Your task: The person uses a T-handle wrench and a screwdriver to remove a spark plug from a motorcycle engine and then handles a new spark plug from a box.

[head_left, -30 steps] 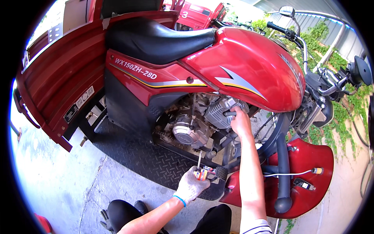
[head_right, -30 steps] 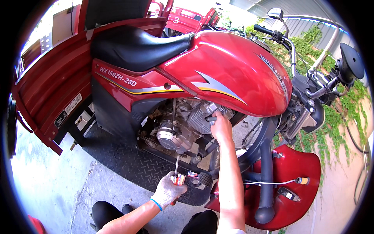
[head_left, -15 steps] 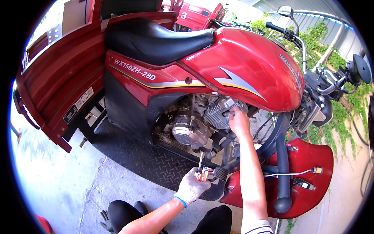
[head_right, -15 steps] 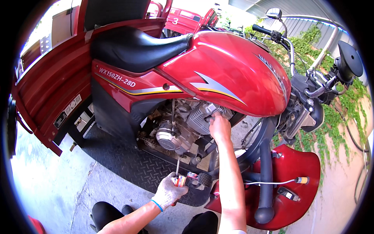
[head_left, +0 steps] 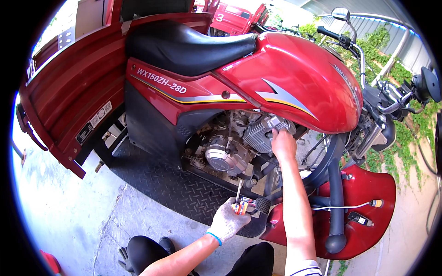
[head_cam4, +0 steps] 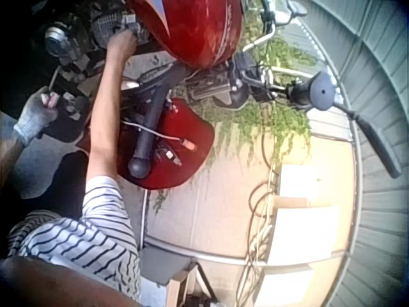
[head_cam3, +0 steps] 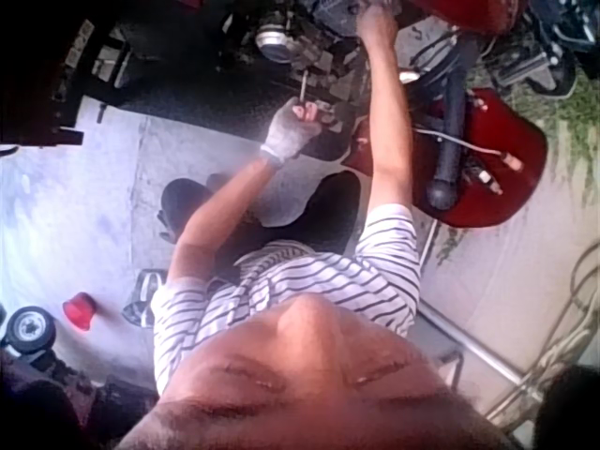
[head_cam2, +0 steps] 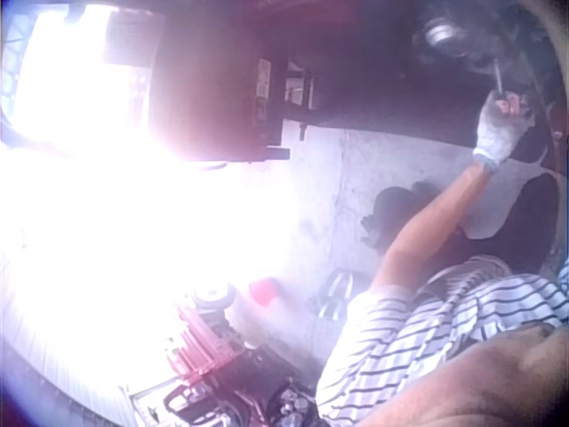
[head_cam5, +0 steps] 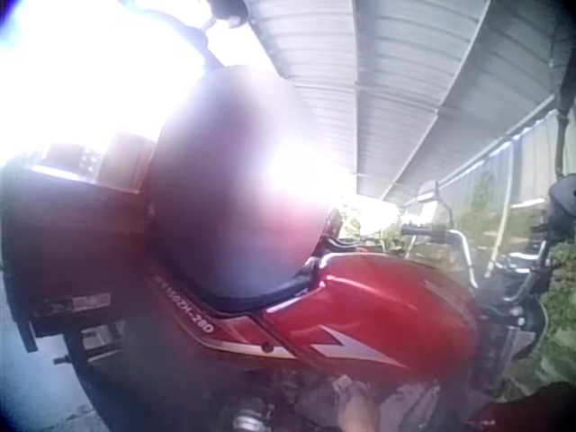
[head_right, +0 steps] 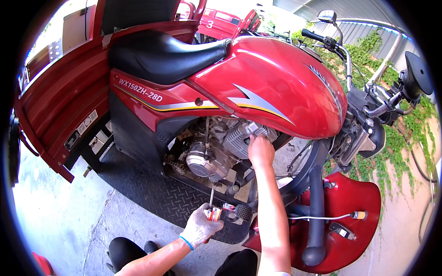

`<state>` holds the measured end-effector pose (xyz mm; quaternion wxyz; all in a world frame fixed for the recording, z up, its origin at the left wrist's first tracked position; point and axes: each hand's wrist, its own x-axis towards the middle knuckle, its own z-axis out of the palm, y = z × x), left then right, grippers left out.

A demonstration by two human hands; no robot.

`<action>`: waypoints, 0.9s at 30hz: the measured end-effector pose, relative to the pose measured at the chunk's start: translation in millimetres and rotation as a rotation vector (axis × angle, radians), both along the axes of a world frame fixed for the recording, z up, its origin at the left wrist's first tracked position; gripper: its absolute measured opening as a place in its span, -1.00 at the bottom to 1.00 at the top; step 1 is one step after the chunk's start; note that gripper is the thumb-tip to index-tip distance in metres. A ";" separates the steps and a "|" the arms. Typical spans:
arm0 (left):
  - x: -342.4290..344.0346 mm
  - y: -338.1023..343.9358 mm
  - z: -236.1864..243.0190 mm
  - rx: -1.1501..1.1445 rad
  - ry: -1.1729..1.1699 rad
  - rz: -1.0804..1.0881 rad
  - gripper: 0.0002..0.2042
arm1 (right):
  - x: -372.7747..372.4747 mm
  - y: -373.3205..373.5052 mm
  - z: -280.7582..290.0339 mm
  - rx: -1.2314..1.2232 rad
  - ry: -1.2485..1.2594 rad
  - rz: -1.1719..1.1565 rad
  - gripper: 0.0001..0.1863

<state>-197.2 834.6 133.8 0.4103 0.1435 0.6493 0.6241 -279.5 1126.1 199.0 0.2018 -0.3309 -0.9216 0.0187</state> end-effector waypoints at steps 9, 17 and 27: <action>1.5 0.9 1.5 0.014 0.012 0.034 -0.63 | 2.9 10.7 -18.4 0.063 -0.002 0.050 -0.66; 4.7 3.3 -9.4 0.021 0.047 0.038 -0.63 | 11.2 17.3 -27.8 -0.123 -0.054 0.195 -0.58; -2.7 -0.3 0.3 0.059 -0.126 0.113 -0.67 | 91.5 -89.0 -26.6 -0.826 0.843 0.451 -0.56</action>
